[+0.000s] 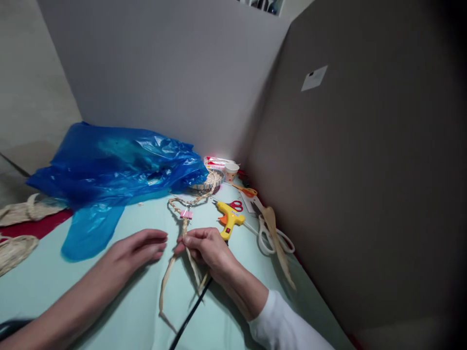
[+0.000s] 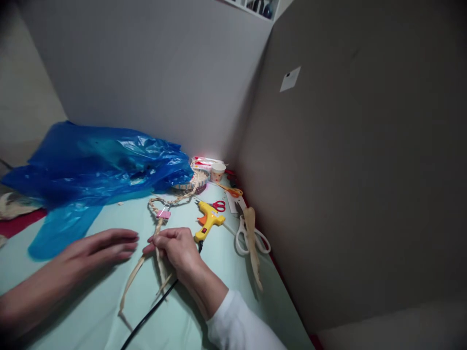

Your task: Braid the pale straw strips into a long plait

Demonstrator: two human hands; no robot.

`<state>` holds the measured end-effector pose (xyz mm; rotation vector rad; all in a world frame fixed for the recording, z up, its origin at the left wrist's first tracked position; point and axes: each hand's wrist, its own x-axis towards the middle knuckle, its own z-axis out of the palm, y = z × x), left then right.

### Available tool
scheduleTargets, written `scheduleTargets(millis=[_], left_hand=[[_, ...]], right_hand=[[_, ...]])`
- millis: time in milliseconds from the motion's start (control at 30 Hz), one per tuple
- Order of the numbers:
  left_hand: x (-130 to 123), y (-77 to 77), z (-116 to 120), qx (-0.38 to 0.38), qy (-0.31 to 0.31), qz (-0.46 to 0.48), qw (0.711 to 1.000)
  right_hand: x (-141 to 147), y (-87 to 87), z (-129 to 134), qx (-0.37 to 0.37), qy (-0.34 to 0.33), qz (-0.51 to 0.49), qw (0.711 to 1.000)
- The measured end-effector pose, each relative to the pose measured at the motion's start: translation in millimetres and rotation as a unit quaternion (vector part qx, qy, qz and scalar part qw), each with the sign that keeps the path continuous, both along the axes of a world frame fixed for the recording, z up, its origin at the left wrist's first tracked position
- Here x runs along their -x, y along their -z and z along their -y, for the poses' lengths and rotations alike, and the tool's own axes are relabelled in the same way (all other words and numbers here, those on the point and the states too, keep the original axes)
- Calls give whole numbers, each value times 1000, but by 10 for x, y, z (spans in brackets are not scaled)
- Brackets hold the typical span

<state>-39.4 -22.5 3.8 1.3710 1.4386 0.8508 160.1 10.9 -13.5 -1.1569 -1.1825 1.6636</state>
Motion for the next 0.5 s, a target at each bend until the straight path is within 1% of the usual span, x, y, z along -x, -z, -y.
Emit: scheduleTargets(millis=[67, 100, 133, 200, 300, 367, 433, 500], left_hand=[[-241, 23, -249, 44, 63, 80, 994], [-340, 36, -334, 64, 80, 111, 988], [-416, 50, -392, 82, 99, 139, 982], [-492, 86, -437, 112, 118, 166, 973], [-478, 152, -421, 140, 131, 158, 969], [-452, 194, -402, 152, 135, 147, 968], [-442, 225, -391, 159, 116, 128, 972], [-451, 234, -386, 146, 96, 97, 980]], right_hand=[[-7, -18, 7, 7, -2, -5, 1000], [-12, -29, 13, 10, -6, -10, 1000], [-17, -40, 20, 11, -9, -13, 1000], [-32, -63, 39, 11, -15, -10, 1000], [-66, -98, 66, 27, -22, 8, 999], [-91, -126, 87, 33, -39, 28, 998], [-112, -162, 116, 0, -53, 83, 995], [-124, -207, 157, -69, -57, 160, 983]])
